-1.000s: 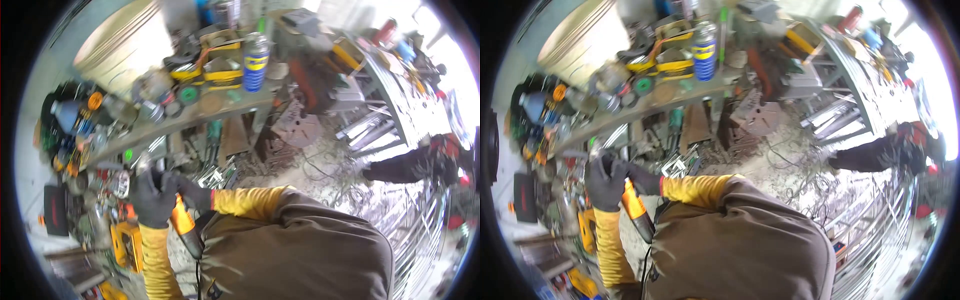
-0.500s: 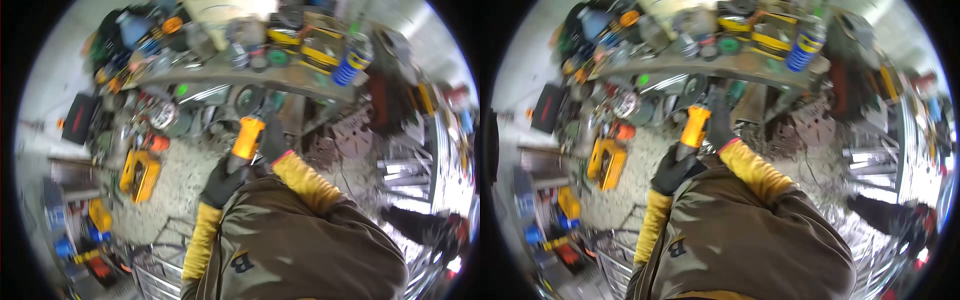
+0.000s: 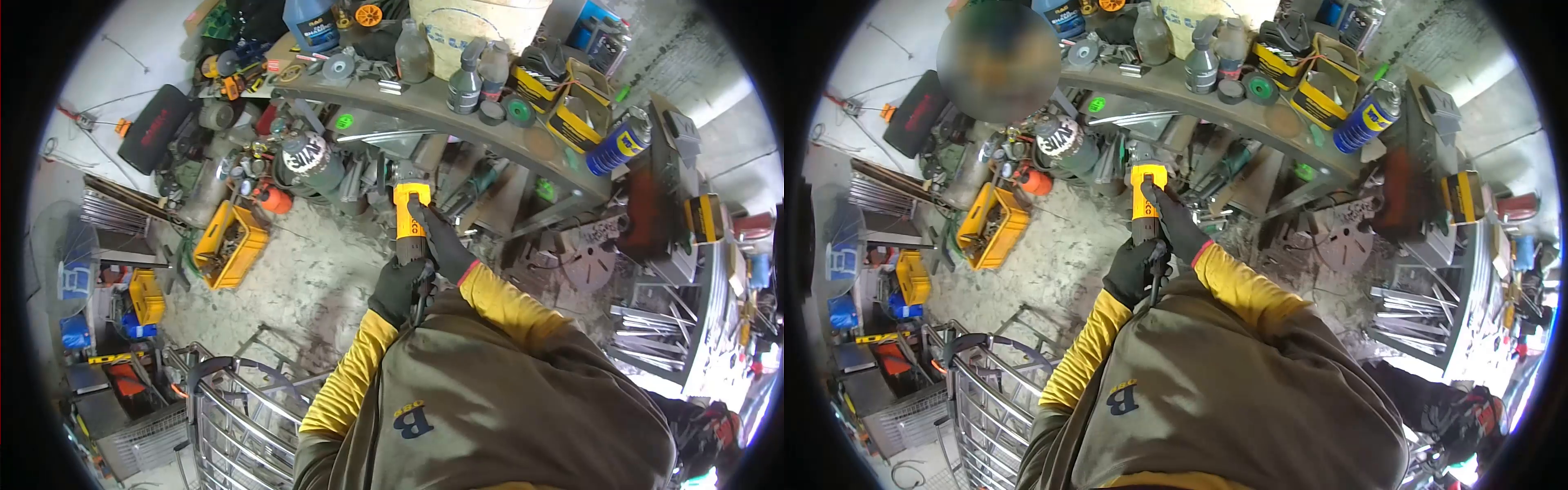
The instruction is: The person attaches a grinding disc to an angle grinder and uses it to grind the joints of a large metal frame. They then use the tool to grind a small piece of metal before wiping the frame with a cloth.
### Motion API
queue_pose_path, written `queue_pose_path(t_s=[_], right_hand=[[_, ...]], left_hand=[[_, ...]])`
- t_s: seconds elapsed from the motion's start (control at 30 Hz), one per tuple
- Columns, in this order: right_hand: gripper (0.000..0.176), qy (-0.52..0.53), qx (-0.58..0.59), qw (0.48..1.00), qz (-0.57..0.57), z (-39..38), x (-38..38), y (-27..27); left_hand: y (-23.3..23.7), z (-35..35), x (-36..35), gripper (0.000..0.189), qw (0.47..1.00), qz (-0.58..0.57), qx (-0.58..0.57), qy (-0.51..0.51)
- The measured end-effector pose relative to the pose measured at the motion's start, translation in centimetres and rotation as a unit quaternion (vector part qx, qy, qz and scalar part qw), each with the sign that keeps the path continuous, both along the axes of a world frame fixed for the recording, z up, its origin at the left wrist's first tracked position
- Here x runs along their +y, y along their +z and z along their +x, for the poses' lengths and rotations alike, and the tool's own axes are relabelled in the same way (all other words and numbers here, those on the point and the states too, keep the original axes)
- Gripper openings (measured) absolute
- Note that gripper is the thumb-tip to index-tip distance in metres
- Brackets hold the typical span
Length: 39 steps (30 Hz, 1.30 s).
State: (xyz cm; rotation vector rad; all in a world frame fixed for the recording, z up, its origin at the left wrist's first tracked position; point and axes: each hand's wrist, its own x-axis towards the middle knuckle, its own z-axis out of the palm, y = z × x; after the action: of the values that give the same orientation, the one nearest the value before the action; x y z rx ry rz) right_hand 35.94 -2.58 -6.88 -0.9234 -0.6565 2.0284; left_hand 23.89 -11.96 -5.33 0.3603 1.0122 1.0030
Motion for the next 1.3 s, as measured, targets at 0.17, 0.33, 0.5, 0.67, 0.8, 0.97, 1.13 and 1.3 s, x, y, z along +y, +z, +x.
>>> queue_pose_path(t_s=[0.17, 0.33, 0.5, 0.67, 0.8, 0.97, 1.13, 1.3], right_hand=[[0.052, 0.011, -0.056, 0.99, -0.126, 1.1, -3.1, -3.3], [0.057, 0.018, -0.021, 0.985, -0.17, 3.6, -4.9, -3.0], [0.052, 0.012, 0.063, 0.99, -0.122, 4.0, -5.1, -4.1], [0.031, 0.046, 0.144, 0.979, -0.137, 4.2, -4.9, -8.1], [0.025, 0.062, 0.279, 0.956, 0.066, 5.2, -3.7, -10.7], [0.024, -0.138, 0.257, 0.954, 0.063, 17.8, -4.9, -4.1], [0.025, -0.198, 0.267, 0.941, 0.065, 26.6, -4.1, -4.2], [0.025, -0.244, 0.271, 0.929, 0.063, 33.0, -3.8, -4.5]], left_hand=[[-1.0, 1.9, -1.8, 0.027, 0.996, -0.072, 0.05, -0.025], [1.3, 4.2, -3.2, 0.031, 0.986, -0.115, 0.097, -0.072], [-10.6, 2.3, -4.8, 0.036, 0.97, 0.114, 0.161, -0.141], [0.5, 3.0, -1.8, 0.027, 0.811, 0.03, 0.463, -0.357], [10.2, 9.3, 2.4, 0.036, 0.671, 0.195, 0.656, -0.286], [15.6, 26.3, 7.2, 0.043, 0.645, 0.581, 0.458, -0.189], [17.2, 40.9, 11.5, 0.044, 0.571, 0.685, 0.409, -0.194], [14.3, 48.4, 14.4, 0.046, 0.525, 0.705, 0.442, -0.18]])
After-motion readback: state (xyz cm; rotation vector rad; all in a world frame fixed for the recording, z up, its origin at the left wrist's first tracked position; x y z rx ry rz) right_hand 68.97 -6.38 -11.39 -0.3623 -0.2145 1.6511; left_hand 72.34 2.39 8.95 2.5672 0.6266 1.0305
